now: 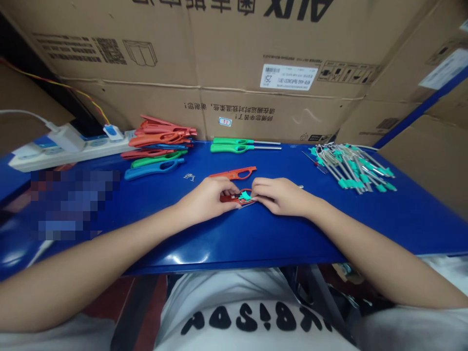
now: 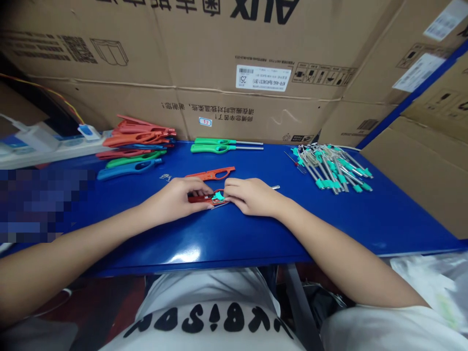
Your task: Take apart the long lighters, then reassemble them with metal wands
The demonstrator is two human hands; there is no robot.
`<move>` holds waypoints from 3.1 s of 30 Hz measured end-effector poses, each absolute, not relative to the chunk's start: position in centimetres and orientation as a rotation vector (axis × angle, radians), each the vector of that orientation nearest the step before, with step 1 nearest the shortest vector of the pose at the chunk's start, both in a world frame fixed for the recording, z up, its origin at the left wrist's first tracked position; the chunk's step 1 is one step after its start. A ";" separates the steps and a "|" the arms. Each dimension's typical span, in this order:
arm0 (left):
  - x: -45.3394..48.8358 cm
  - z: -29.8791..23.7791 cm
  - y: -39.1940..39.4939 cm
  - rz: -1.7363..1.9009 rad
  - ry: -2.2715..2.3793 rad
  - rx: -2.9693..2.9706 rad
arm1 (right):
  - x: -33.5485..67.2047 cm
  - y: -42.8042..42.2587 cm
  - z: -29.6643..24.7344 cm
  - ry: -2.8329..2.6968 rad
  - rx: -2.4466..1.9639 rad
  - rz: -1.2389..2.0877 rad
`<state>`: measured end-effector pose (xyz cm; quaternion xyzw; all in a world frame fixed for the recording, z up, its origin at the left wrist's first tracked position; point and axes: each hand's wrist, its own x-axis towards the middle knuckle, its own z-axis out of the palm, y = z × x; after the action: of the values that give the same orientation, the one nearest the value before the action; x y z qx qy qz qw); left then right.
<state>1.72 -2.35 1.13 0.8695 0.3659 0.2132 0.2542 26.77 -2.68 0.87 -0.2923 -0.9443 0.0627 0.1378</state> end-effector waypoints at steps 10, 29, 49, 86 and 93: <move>1.9 1.4 -2.6 0.608 0.979 2.350 | 26.2 -3.3 1.8 -2.951 -0.874 -0.200; 1.7 1.6 -2.8 0.486 0.944 2.456 | 26.1 -3.2 1.3 -3.013 -0.759 -0.544; 1.7 1.1 -2.8 0.556 0.948 2.459 | 26.0 -3.4 1.1 -3.007 -0.768 -0.556; 2.0 1.5 -2.9 0.498 1.042 2.453 | 25.9 -3.4 0.9 -3.039 -0.793 -0.540; 2.0 1.5 -2.9 0.498 1.038 2.437 | 25.9 -3.5 1.4 -2.993 -0.806 -0.570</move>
<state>2.04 -2.94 1.52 0.8818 0.3756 0.1800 0.2213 25.89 -3.50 1.44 -0.2557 -0.9496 -0.1810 -0.0048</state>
